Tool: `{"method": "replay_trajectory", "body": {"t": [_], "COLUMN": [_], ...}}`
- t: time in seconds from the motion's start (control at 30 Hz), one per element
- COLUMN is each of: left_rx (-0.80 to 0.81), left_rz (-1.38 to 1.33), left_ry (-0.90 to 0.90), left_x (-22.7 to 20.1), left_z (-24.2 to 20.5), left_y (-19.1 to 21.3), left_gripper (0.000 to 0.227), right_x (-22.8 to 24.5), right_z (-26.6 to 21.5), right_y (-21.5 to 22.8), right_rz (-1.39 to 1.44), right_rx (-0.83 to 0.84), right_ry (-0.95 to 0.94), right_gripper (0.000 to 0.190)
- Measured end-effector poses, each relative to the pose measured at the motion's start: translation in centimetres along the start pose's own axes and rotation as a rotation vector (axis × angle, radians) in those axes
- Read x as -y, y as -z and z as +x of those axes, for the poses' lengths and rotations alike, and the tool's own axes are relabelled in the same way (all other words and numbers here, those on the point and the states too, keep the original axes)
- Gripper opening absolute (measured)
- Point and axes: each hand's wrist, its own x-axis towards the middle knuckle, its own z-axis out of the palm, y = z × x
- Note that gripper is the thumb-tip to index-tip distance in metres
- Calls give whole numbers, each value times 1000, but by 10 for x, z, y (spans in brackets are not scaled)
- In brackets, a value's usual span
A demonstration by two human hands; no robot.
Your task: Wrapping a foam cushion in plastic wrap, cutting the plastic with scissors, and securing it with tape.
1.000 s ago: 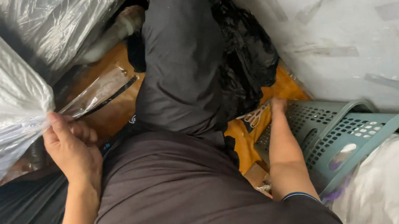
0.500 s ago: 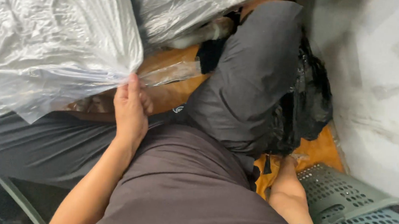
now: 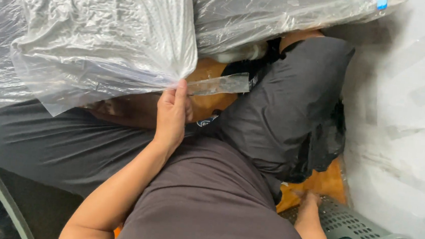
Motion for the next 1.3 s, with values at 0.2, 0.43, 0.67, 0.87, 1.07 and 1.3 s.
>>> {"method": "replay_trajectory", "body": {"t": [0.2, 0.43, 0.67, 0.87, 1.07, 1.3], "left_rx": [39, 98, 91, 163, 109, 91], "left_rz": [-62, 48, 32, 54, -1, -8], "left_ry": [5, 43, 50, 174, 87, 90], "left_x": [-2, -17, -24, -50, -29, -25], "left_z": [2, -1, -4, -14, -8, -6], "left_y": [2, 6, 2, 6, 4, 3], "left_gripper": [33, 36, 38, 39, 38, 38], "right_x": [4, 20, 70, 19, 12, 21], "right_z": [-36, -136, -255, -510, -541, -540], "right_y": [26, 84, 210, 259, 220, 168], "right_rz": [811, 916, 1446, 1536, 1177, 975], "right_rx": [-321, -933, -890, -219, 1027, 1380], "right_ry": [35, 451, 1126, 1528, 1709, 1441], "right_gripper": [73, 38, 30, 37, 81, 82]}}
